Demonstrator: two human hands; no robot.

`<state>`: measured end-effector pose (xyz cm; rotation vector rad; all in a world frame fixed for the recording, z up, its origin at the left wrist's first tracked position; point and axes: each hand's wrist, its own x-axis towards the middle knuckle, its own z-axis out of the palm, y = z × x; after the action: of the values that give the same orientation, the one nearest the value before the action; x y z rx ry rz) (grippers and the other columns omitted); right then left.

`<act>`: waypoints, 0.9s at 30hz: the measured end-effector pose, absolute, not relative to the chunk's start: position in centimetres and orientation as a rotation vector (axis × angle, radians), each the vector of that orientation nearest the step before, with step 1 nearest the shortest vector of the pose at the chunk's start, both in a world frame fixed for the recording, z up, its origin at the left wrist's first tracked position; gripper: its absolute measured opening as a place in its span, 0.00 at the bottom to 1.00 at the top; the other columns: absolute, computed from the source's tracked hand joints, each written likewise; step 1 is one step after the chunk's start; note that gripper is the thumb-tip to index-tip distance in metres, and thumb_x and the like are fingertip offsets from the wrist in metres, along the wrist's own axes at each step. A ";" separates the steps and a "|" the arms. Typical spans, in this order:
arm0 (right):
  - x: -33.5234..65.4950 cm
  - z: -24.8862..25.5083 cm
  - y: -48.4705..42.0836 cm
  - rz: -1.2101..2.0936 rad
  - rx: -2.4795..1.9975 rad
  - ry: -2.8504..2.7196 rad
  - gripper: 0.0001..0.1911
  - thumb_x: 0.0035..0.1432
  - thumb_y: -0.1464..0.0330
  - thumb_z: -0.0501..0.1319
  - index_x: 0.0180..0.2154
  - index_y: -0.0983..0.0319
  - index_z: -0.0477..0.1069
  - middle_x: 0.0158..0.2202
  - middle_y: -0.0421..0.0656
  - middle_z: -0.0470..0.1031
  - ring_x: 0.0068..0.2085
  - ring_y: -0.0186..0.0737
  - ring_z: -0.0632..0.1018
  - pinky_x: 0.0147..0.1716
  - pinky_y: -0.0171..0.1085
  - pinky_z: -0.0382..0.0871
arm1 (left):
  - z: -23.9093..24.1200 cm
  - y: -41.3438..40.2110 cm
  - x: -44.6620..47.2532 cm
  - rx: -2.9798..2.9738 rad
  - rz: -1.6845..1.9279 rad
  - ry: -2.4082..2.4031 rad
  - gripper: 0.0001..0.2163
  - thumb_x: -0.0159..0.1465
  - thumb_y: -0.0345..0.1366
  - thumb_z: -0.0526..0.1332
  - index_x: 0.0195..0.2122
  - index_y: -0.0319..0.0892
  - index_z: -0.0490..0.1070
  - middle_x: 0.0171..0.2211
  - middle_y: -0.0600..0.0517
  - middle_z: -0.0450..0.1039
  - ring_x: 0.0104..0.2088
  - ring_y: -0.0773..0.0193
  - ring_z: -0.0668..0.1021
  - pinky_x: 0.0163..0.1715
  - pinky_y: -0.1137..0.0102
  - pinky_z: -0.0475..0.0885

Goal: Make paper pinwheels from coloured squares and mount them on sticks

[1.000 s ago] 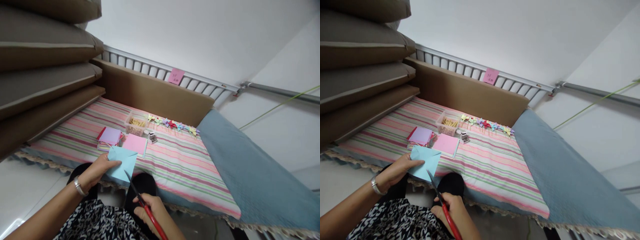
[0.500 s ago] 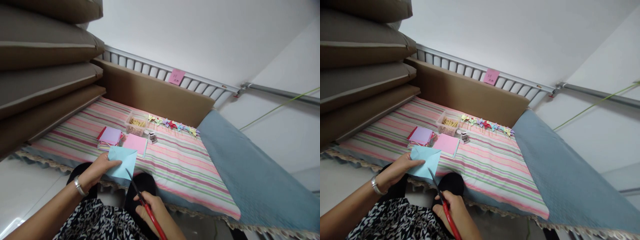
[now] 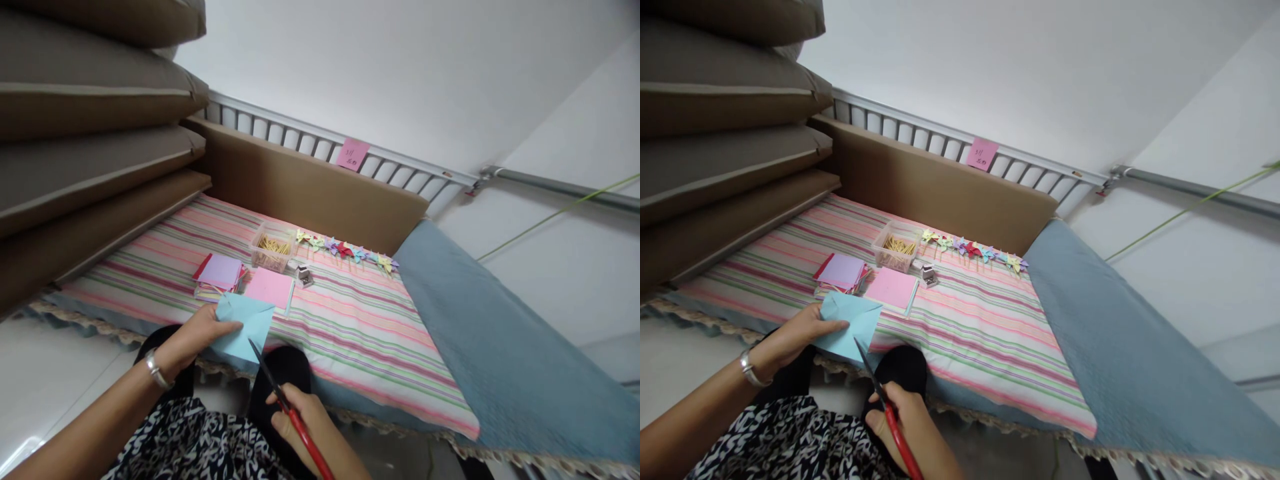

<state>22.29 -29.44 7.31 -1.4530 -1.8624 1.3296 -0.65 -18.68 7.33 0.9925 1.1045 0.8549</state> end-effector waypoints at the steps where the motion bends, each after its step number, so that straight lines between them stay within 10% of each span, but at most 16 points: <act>1: 22.3 7.2 -29.4 1.323 -1.456 -1.856 0.16 0.55 0.57 0.58 0.39 0.62 0.72 0.21 0.34 0.58 0.23 0.30 0.58 0.26 0.29 0.58 | 7.3 -18.7 -0.6 0.991 0.850 1.100 0.14 0.44 0.37 0.70 0.30 0.35 0.75 0.25 0.49 0.79 0.24 0.61 0.77 0.27 0.70 0.69; 27: 21.5 5.7 -28.9 1.255 -1.595 -1.800 0.11 0.51 0.64 0.60 0.35 0.63 0.73 0.17 0.33 0.56 0.21 0.29 0.56 0.21 0.29 0.52 | 8.2 -19.0 0.0 0.979 0.890 1.152 0.14 0.42 0.37 0.70 0.29 0.35 0.75 0.22 0.51 0.77 0.22 0.61 0.76 0.25 0.71 0.68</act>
<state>21.48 -28.85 5.67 -1.5951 -1.7998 1.2553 0.00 -19.04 8.20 0.9792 1.1517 0.8900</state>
